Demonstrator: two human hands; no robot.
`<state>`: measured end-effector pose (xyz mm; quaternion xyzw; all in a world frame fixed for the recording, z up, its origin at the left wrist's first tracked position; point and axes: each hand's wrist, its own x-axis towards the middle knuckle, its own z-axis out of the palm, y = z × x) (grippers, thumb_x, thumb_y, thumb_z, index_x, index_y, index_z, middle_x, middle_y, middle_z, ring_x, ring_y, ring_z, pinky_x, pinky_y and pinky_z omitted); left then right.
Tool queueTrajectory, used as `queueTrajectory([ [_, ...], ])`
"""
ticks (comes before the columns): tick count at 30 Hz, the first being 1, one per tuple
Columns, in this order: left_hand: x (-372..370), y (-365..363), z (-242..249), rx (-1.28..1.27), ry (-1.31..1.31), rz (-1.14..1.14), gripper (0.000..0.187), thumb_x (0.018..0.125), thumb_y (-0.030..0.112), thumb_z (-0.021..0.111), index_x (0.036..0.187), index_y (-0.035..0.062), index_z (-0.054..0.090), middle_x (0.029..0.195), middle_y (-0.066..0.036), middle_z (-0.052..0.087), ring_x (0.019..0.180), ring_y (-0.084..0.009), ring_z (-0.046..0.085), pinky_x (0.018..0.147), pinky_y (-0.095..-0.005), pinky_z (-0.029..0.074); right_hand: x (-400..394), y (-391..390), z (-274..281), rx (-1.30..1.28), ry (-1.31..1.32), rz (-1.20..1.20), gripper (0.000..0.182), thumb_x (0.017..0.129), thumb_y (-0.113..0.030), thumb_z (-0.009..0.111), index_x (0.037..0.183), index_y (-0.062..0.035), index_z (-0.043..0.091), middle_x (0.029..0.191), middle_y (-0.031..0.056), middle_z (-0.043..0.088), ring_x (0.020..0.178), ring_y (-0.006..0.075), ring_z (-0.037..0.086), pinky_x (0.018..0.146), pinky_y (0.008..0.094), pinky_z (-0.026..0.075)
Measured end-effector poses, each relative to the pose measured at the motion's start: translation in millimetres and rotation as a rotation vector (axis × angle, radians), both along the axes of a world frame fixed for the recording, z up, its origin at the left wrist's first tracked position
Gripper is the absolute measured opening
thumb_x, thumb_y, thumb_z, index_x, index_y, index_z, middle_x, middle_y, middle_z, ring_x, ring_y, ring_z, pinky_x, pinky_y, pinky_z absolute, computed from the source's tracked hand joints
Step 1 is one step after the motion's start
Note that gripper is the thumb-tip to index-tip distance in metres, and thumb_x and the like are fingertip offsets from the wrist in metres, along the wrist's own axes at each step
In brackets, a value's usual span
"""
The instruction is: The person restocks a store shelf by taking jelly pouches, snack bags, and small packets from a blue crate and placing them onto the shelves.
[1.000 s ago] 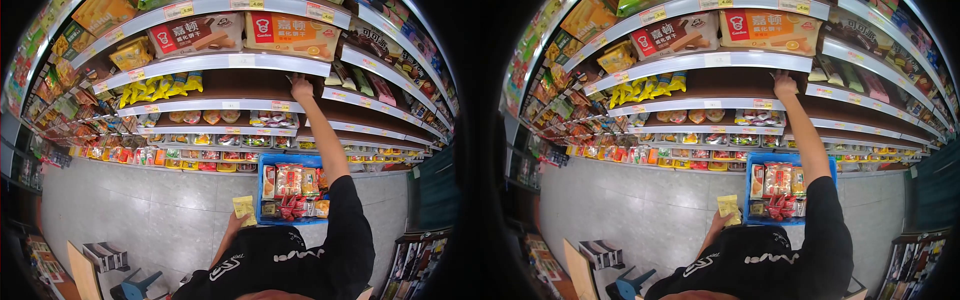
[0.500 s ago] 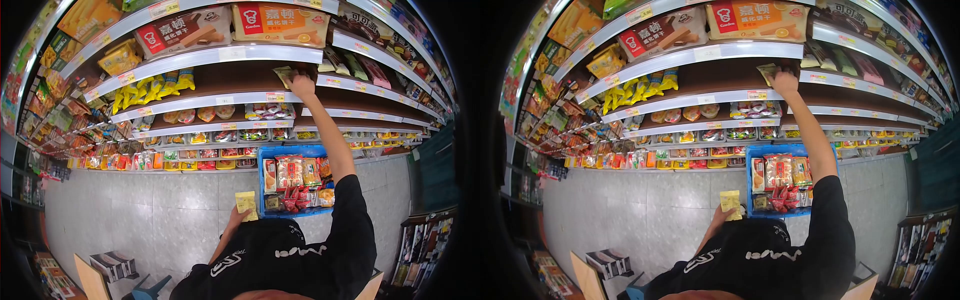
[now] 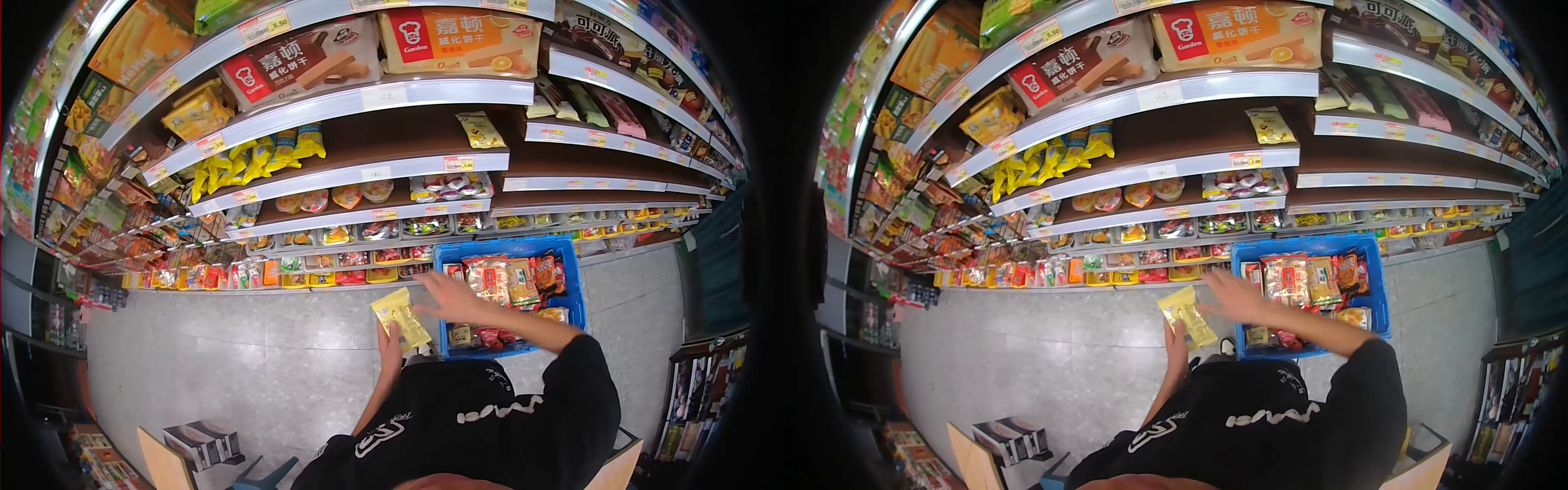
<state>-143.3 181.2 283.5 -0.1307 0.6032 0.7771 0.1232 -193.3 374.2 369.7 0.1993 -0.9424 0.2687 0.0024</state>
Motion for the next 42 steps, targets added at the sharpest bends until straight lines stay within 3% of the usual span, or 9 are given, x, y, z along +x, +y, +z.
queueTrajectory([
  [2,-8,1,5,-0.081,0.1,0.035,0.034,0.098,0.023,0.04,0.125,0.0017,0.039,0.115,-0.01,0.05,0.106,-0.0156,0.047,0.093,-0.0307,0.038,15,-10,-22,-0.051,-0.043,-0.025,0.058,0.086,-0.04,0.059,0.124,0.0007,0.042,0.102,0.0182,0.057,0.098,0.0311,0.057,0.079,0.0391,0.048],
  [5,-8,1,0,-0.152,0.263,-0.076,0.034,0.099,0.026,0.035,0.124,0.0033,0.038,0.11,-0.009,0.049,0.098,-0.0158,0.051,0.083,-0.0312,0.045,20,-13,-49,-0.614,-0.533,-0.071,0.051,0.083,-0.025,0.066,0.122,-0.0001,0.045,0.073,0.007,0.06,0.073,0.0142,0.06,0.067,0.0291,0.048],
  [12,-7,2,11,0.047,0.094,-0.221,0.037,0.1,0.034,0.031,0.126,0.0083,0.035,0.1,-0.01,0.049,0.078,-0.0195,0.06,0.058,-0.0283,0.048,-70,58,46,-0.417,-0.057,-0.412,0.045,0.081,-0.026,0.068,0.116,-0.0027,0.05,0.069,0.0072,0.059,0.058,0.0158,0.056,0.053,0.0305,0.045],
  [19,2,-10,-12,-0.061,0.074,-0.302,0.036,0.099,0.032,0.036,0.126,0.008,0.034,0.101,-0.009,0.05,0.08,-0.0186,0.06,0.065,-0.0277,0.048,-201,138,102,-0.24,0.417,-0.489,0.037,0.078,-0.027,0.059,0.105,-0.0014,0.057,0.085,0.0215,0.064,0.074,0.0379,0.062,0.067,0.0435,0.05],
  [22,5,-11,-11,-0.078,0.112,-0.336,0.036,0.099,0.03,0.037,0.127,0.0081,0.034,0.102,-0.008,0.05,0.083,-0.0181,0.059,0.067,-0.0282,0.048,-224,133,136,0.108,0.21,-0.663,0.034,0.078,-0.029,0.057,0.096,-0.0006,0.062,0.091,0.0237,0.063,0.078,0.0417,0.061,0.075,0.0457,0.05],
  [26,8,-11,-12,-0.067,0.112,-0.34,0.037,0.098,0.03,0.038,0.128,0.0089,0.034,0.102,-0.008,0.05,0.085,-0.0173,0.059,0.067,-0.0283,0.048,-240,99,141,0.32,0.265,-0.608,0.036,0.079,-0.031,0.056,0.091,0.0025,0.064,0.09,0.0245,0.064,0.088,0.0382,0.062,0.079,0.044,0.051],
  [31,8,-14,-11,-0.145,0.094,-0.369,0.037,0.097,0.03,0.042,0.126,0.0079,0.038,0.104,-0.009,0.052,0.085,-0.0159,0.06,0.06,-0.0252,0.047,-276,65,124,0.532,0.175,-0.587,0.038,0.08,-0.023,0.053,0.11,-0.0019,0.059,0.122,0.0187,0.055,0.113,0.0332,0.052,0.087,0.0429,0.047],
  [39,13,-22,-6,-0.199,0.082,-0.323,0.034,0.096,0.03,0.044,0.121,0.0071,0.044,0.105,-0.008,0.055,0.084,-0.0137,0.062,0.051,-0.021,0.043,-279,45,96,0.292,-0.029,-0.388,0.043,0.077,-0.029,0.054,0.112,-0.0035,0.059,0.121,0.0216,0.053,0.112,0.0331,0.052,0.09,0.0451,0.044],
  [42,17,-29,-6,-0.219,0.03,-0.309,0.034,0.097,0.033,0.042,0.118,0.0069,0.047,0.104,-0.006,0.054,0.084,-0.0128,0.061,0.051,-0.0209,0.039,-261,66,90,0.394,0.496,-0.54,0.042,0.076,-0.034,0.055,0.113,-0.0153,0.06,0.118,0.0154,0.051,0.111,0.0346,0.047,0.089,0.0507,0.041],
])
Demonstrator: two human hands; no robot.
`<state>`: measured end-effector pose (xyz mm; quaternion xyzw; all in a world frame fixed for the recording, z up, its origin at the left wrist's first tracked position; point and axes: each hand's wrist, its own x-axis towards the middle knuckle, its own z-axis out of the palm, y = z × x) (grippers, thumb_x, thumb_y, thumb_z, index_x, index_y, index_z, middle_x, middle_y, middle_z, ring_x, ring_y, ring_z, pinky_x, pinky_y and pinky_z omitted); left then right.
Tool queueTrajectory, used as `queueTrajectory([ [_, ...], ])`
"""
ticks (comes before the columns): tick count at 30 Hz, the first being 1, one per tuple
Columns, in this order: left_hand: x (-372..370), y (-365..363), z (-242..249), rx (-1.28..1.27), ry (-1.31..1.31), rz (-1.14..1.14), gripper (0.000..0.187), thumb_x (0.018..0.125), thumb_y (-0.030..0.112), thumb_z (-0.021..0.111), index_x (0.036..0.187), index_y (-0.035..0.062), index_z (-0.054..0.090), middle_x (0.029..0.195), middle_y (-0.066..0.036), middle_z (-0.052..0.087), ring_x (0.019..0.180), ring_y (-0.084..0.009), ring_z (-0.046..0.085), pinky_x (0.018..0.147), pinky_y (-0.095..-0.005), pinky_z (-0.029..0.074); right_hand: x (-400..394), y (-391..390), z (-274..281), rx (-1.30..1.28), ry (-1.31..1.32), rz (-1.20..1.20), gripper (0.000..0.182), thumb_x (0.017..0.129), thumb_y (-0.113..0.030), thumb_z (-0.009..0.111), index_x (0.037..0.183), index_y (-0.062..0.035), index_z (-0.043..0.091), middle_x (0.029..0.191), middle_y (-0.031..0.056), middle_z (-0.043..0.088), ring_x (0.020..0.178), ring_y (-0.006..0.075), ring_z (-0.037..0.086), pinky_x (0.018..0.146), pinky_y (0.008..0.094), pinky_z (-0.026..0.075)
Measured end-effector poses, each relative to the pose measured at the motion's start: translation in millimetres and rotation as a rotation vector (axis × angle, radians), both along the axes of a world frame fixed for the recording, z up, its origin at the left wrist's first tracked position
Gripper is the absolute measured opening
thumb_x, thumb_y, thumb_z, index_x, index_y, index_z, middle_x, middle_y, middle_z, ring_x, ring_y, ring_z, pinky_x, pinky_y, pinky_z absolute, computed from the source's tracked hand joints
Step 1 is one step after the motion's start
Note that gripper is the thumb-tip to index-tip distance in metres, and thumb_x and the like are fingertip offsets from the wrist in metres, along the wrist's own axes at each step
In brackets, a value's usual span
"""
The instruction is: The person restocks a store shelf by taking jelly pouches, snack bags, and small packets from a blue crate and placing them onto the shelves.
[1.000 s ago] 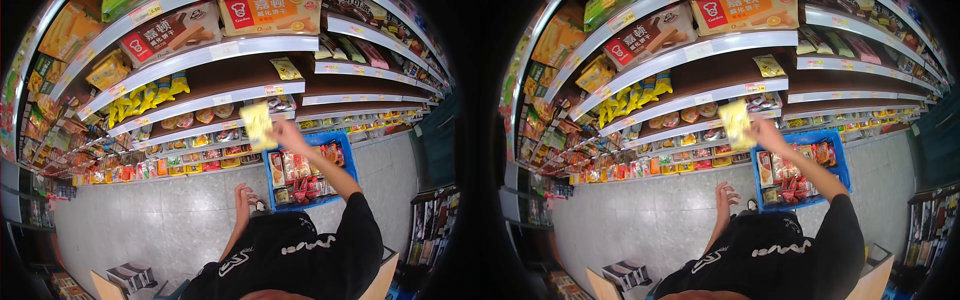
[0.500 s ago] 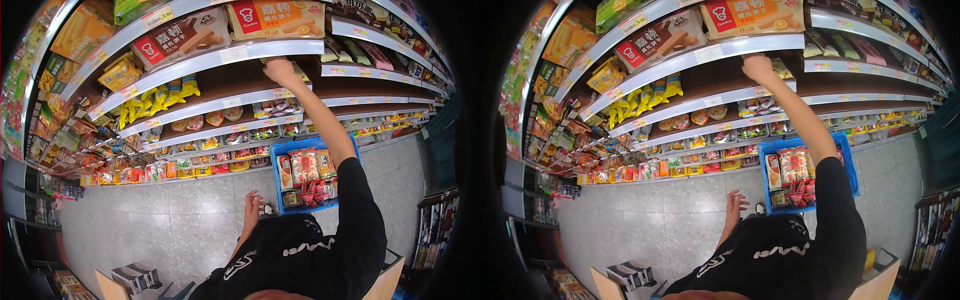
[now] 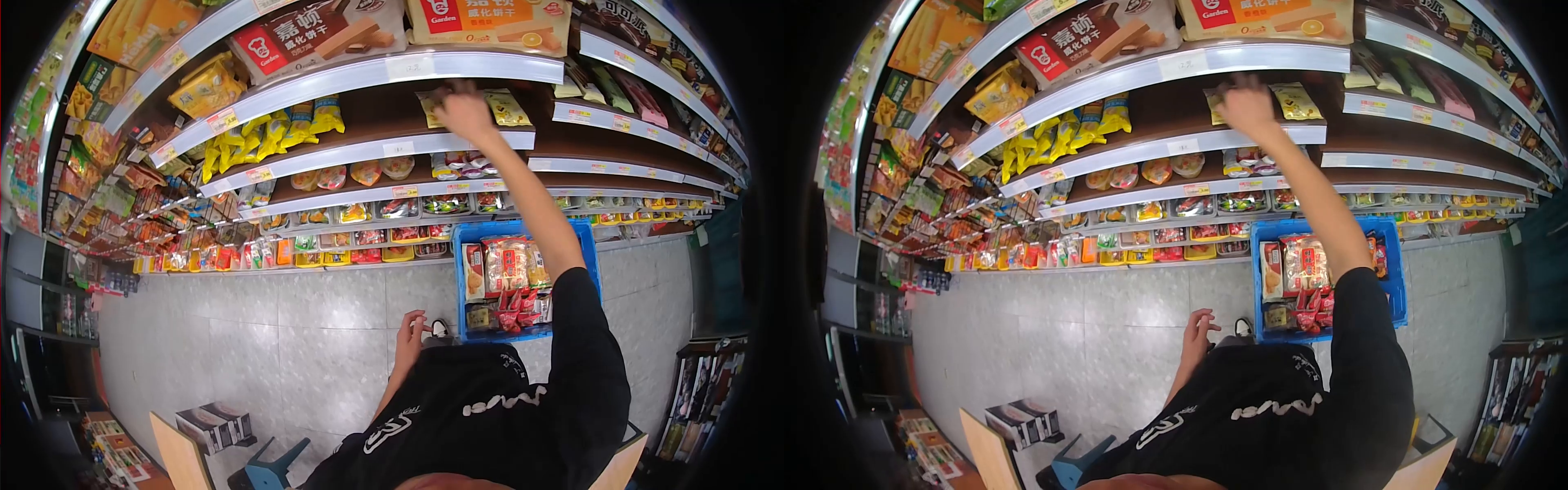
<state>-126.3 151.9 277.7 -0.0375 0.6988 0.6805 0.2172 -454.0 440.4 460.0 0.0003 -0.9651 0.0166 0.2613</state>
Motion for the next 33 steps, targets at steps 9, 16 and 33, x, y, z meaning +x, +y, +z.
queueTrajectory([
  [9,4,-15,-15,-0.036,-0.016,0.081,0.033,0.097,0.033,0.041,0.113,0.0066,0.051,0.1,-0.006,0.057,0.081,-0.0124,0.062,0.047,-0.0205,0.036,28,100,-24,-0.081,0.184,-0.107,0.033,0.083,-0.032,0.051,0.107,-0.0123,0.063,0.108,0.0169,0.058,0.101,0.0349,0.054,0.086,0.0503,0.044],
  [16,-4,-9,-7,-0.062,0.02,0.042,0.034,0.096,0.035,0.043,0.111,0.0064,0.053,0.101,-0.008,0.058,0.081,-0.0116,0.06,0.051,-0.0217,0.039,43,121,-37,-0.261,0.135,-0.031,0.029,0.076,-0.02,0.058,0.102,-0.0101,0.065,0.1,0.0142,0.062,0.094,0.0342,0.057,0.082,0.0421,0.049],
  [33,7,-38,-19,-0.108,0.014,0.111,0.03,0.095,0.031,0.048,0.11,0.0057,0.054,0.088,-0.006,0.061,0.078,-0.0126,0.06,0.06,-0.0239,0.046,105,24,-27,-0.162,0.374,0.488,0.02,0.074,-0.008,0.062,0.094,-0.0062,0.062,0.111,0.0131,0.054,0.105,0.0333,0.05,0.088,0.043,0.042],
])
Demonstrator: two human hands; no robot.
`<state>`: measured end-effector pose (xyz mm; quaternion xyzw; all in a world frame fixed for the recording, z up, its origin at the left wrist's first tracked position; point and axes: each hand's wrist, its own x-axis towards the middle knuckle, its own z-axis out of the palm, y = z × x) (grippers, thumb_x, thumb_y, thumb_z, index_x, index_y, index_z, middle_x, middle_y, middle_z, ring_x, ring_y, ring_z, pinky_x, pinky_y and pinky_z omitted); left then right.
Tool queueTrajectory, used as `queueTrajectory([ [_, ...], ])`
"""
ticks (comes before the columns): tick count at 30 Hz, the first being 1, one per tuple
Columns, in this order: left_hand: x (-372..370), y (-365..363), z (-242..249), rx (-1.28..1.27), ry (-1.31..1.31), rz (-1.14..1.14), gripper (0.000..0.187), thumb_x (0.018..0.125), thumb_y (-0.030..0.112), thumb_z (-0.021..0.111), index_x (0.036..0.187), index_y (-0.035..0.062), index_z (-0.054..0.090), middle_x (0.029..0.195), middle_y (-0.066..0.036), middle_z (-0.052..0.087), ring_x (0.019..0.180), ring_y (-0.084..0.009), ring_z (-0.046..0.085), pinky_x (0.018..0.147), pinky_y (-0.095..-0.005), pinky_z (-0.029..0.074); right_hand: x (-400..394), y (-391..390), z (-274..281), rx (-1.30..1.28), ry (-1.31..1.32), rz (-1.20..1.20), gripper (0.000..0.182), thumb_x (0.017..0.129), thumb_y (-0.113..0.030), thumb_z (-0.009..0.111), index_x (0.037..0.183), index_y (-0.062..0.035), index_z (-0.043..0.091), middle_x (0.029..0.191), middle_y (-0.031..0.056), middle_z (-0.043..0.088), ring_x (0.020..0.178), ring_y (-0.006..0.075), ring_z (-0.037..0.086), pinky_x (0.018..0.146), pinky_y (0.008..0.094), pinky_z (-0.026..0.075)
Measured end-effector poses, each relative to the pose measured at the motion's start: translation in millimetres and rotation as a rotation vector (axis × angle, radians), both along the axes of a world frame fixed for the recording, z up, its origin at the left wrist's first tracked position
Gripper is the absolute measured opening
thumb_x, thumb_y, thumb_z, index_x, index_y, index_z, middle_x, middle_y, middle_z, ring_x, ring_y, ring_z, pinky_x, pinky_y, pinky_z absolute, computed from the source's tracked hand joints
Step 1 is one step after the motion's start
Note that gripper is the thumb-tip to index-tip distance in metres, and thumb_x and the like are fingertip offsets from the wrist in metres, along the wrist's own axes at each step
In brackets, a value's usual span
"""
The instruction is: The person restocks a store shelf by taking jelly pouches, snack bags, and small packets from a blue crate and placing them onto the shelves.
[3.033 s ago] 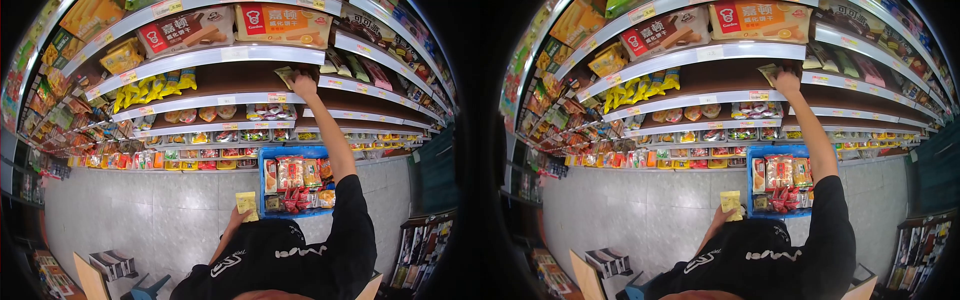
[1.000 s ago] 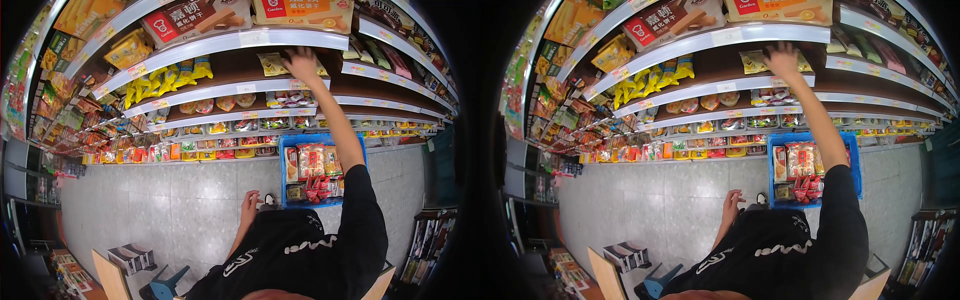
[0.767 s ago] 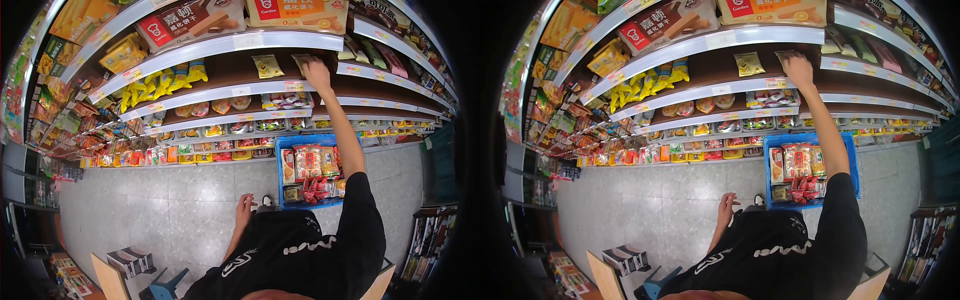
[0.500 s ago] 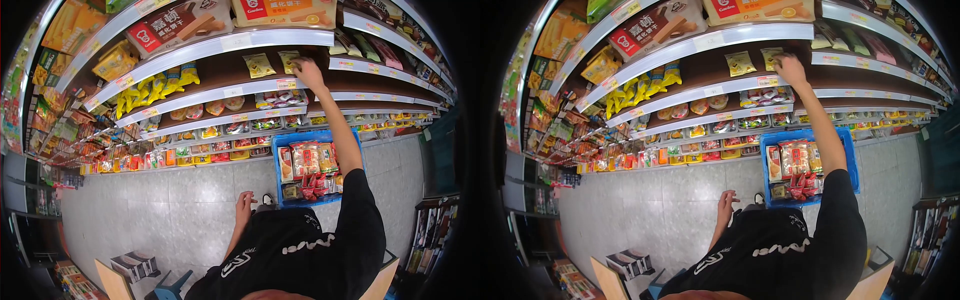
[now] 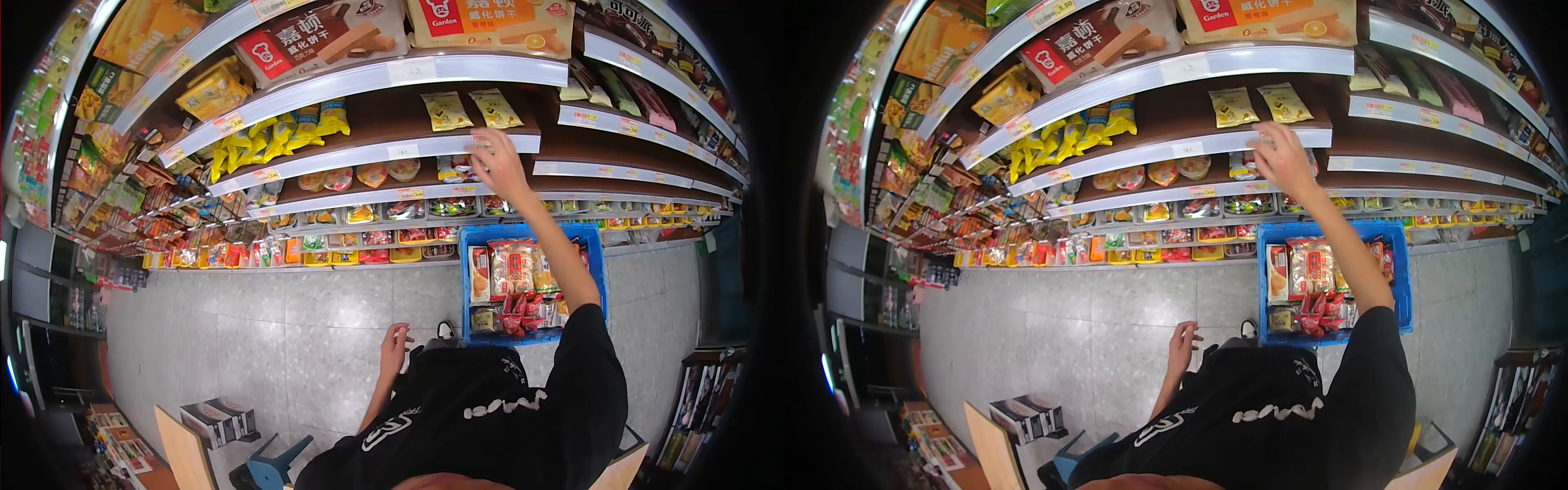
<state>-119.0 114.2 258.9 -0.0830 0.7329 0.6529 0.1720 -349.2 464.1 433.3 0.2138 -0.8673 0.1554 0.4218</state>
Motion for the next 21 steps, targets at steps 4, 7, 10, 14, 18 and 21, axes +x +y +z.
queueTrajectory([
  [4,1,-24,-12,-0.053,-0.01,-0.009,0.029,0.094,0.028,0.049,0.109,0.0043,0.055,0.092,-0.008,0.062,0.08,-0.0151,0.062,0.065,-0.0273,0.049,32,-23,-23,-0.102,-0.086,0.069,0.018,0.073,-0.008,0.063,0.091,-0.0058,0.062,0.11,0.0125,0.054,0.106,0.0326,0.05,0.089,0.0443,0.042],
  [7,9,-25,-12,-0.078,-0.003,-0.03,0.028,0.093,0.027,0.05,0.108,0.0038,0.055,0.093,-0.008,0.063,0.08,-0.0153,0.063,0.066,-0.0271,0.048,93,-59,-51,-0.258,-0.205,0.068,0.02,0.071,-0.006,0.063,0.092,-0.0057,0.062,0.107,0.0136,0.055,0.103,0.0323,0.052,0.087,0.043,0.043],
  [10,22,-12,-18,-0.045,-0.002,-0.03,0.027,0.093,0.026,0.05,0.107,0.0038,0.056,0.092,-0.007,0.063,0.08,-0.0143,0.062,0.066,-0.0266,0.048,170,-98,-105,-0.361,-0.406,0.209,0.027,0.07,-0.009,0.065,0.097,-0.0063,0.061,0.107,0.0127,0.055,0.102,0.0322,0.052,0.088,0.0426,0.043],
  [14,58,10,-6,0.07,-0.11,-0.039,0.025,0.094,0.026,0.05,0.107,0.0051,0.057,0.095,-0.005,0.062,0.086,-0.0154,0.061,0.072,-0.0297,0.048,249,-123,-125,-0.155,-0.646,0.499,0.028,0.077,-0.014,0.061,0.105,-0.0088,0.061,0.109,0.0098,0.054,0.105,0.0298,0.051,0.087,0.0413,0.044],
  [18,82,-9,-10,-0.281,0.11,0.009,0.023,0.091,0.022,0.054,0.105,0.0046,0.06,0.096,-0.006,0.064,0.088,-0.0171,0.06,0.073,-0.0309,0.049,279,-125,-136,-0.177,-0.797,0.552,0.027,0.08,-0.016,0.059,0.107,-0.011,0.06,0.11,0.0063,0.054,0.105,0.0253,0.051,0.086,0.0386,0.043],
  [21,80,-50,-24,-0.449,0.223,0.059,0.022,0.089,0.02,0.057,0.103,0.0031,0.061,0.094,-0.008,0.065,0.086,-0.0182,0.061,0.07,-0.0308,0.05,281,-124,-142,-0.157,-0.757,0.506,0.026,0.081,-0.016,0.059,0.106,-0.0109,0.059,0.11,0.005,0.054,0.104,0.0238,0.052,0.085,0.0385,0.044],
])
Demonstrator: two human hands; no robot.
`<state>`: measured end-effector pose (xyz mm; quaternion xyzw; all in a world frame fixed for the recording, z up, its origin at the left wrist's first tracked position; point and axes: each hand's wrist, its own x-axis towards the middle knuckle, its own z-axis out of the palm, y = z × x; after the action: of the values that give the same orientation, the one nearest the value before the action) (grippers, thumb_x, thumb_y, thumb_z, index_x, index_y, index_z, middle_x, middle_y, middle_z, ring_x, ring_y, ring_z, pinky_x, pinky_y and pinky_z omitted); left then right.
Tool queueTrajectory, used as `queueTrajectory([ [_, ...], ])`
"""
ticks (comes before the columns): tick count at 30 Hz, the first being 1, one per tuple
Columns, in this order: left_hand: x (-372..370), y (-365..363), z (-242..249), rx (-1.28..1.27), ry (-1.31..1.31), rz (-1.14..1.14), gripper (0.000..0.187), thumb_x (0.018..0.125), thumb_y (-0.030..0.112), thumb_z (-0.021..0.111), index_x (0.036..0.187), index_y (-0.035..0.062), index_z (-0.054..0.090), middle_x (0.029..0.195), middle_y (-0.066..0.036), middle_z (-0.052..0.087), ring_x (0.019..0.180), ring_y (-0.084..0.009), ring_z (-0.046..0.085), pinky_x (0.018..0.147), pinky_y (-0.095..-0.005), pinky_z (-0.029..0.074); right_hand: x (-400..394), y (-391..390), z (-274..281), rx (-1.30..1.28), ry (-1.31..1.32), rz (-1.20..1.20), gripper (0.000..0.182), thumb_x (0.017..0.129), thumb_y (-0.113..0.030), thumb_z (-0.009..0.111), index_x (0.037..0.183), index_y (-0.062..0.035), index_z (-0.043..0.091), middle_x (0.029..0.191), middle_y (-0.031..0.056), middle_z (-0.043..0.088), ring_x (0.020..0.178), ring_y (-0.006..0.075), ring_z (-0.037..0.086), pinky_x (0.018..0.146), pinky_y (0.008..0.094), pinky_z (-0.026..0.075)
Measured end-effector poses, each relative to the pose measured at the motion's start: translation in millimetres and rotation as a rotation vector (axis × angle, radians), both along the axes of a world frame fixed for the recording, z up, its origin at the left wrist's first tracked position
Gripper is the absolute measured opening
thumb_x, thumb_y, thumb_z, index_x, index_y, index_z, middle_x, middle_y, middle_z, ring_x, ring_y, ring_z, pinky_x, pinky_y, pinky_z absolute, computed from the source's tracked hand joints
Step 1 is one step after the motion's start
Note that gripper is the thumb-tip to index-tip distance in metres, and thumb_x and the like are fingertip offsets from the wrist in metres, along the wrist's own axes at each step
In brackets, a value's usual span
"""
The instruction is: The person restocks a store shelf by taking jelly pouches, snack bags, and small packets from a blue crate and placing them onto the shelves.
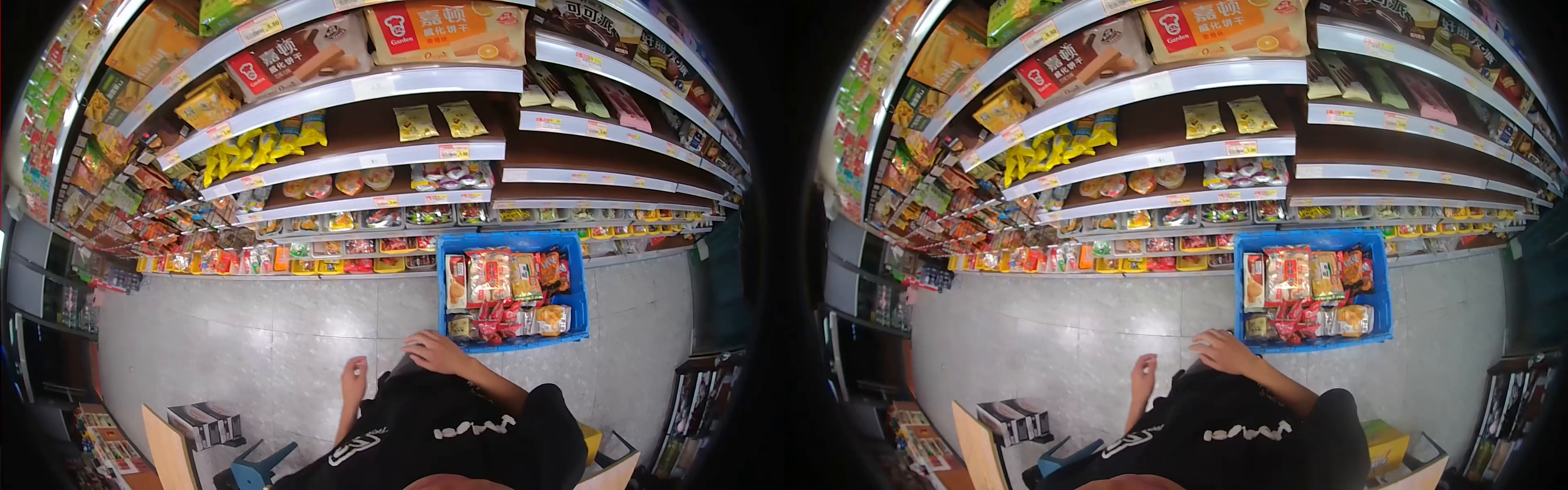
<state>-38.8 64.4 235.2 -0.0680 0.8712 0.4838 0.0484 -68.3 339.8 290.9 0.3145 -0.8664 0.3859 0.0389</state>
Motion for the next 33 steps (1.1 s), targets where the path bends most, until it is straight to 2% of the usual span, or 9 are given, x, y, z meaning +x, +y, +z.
queueTrajectory([
  [8,-121,13,37,0.274,0.019,-0.222,0.023,0.091,0.022,0.055,0.104,0.0033,0.06,0.094,-0.008,0.065,0.087,-0.0146,0.061,0.068,-0.027,0.048,-24,-26,20,-0.075,0.002,-0.314,0.024,0.079,-0.013,0.061,0.103,-0.009,0.059,0.105,0.0061,0.056,0.098,0.0254,0.054,0.084,0.0365,0.045],
  [13,-157,-14,32,0.341,0.011,-0.366,0.022,0.093,0.023,0.052,0.105,0.0057,0.059,0.096,-0.007,0.065,0.089,-0.0143,0.061,0.072,-0.0272,0.048,-119,-86,22,-0.083,0.045,-0.367,0.028,0.079,-0.011,0.062,0.107,-0.0079,0.059,0.109,0.0106,0.055,0.104,0.0295,0.052,0.088,0.0387,0.044],
  [16,-179,-50,56,0.473,-0.193,-0.536,0.024,0.095,0.021,0.048,0.109,0.0031,0.055,0.097,-0.006,0.064,0.093,-0.014,0.059,0.081,-0.0266,0.044,-205,-142,67,-0.143,0.183,-0.457,0.031,0.079,-0.011,0.062,0.109,-0.0059,0.058,0.11,0.0121,0.054,0.105,0.0306,0.05,0.089,0.0395,0.042],
  [23,-231,-119,51,0.603,-0.224,-0.65,0.024,0.096,0.02,0.047,0.11,0.0015,0.054,0.095,-0.007,0.063,0.094,-0.0138,0.058,0.083,-0.0259,0.043,-375,-222,191,-0.119,0.605,-0.599,0.035,0.079,-0.011,0.061,0.112,-0.0007,0.053,0.118,0.0183,0.045,0.109,0.0369,0.045,0.092,0.0437,0.039],
  [26,-244,-144,45,0.645,-0.282,-0.673,0.025,0.096,0.02,0.047,0.11,0.0009,0.054,0.095,-0.007,0.063,0.094,-0.0142,0.058,0.083,-0.0263,0.042,-439,-229,209,-0.073,0.55,-0.686,0.039,0.078,-0.016,0.061,0.113,0.0004,0.053,0.118,0.0207,0.047,0.109,0.037,0.047,0.091,0.0423,0.041],
  [28,-252,-152,41,0.646,-0.235,-0.631,0.025,0.096,0.02,0.047,0.112,0.0018,0.054,0.094,-0.007,0.063,0.093,-0.0139,0.058,0.083,-0.0272,0.042,-475,-228,218,0.179,0.09,-0.634,0.047,0.076,-0.023,0.063,0.115,0.0003,0.052,0.116,0.0233,0.051,0.109,0.0367,0.049,0.091,0.0414,0.042],
  [29,-253,-156,41,0.65,-0.235,-0.639,0.025,0.096,0.02,0.047,0.112,0.0018,0.054,0.094,-0.007,0.063,0.093,-0.0139,0.058,0.083,-0.0272,0.042,-482,-231,218,0.184,0.092,-0.641,0.047,0.076,-0.023,0.063,0.115,0.0003,0.052,0.116,0.0233,0.051,0.109,0.0367,0.049,0.091,0.0414,0.042],
  [32,-266,-165,42,0.642,-0.232,-0.587,0.026,0.096,0.021,0.046,0.112,0.0027,0.054,0.094,-0.007,0.064,0.092,-0.0141,0.058,0.083,-0.0281,0.042,-508,-232,215,0.316,0.527,-0.542,0.052,0.074,-0.029,0.064,0.117,-0.0019,0.052,0.115,0.0233,0.052,0.105,0.0374,0.052,0.092,0.0432,0.043],
  [33,-267,-169,40,0.628,-0.201,-0.562,0.026,0.096,0.022,0.046,0.111,0.0028,0.055,0.093,-0.007,0.065,0.09,-0.0132,0.058,0.081,-0.0268,0.043,-515,-231,208,0.31,0.548,-0.582,0.051,0.075,-0.028,0.063,0.117,-0.0021,0.052,0.116,0.0232,0.052,0.107,0.038,0.051,0.092,0.0433,0.042],
])
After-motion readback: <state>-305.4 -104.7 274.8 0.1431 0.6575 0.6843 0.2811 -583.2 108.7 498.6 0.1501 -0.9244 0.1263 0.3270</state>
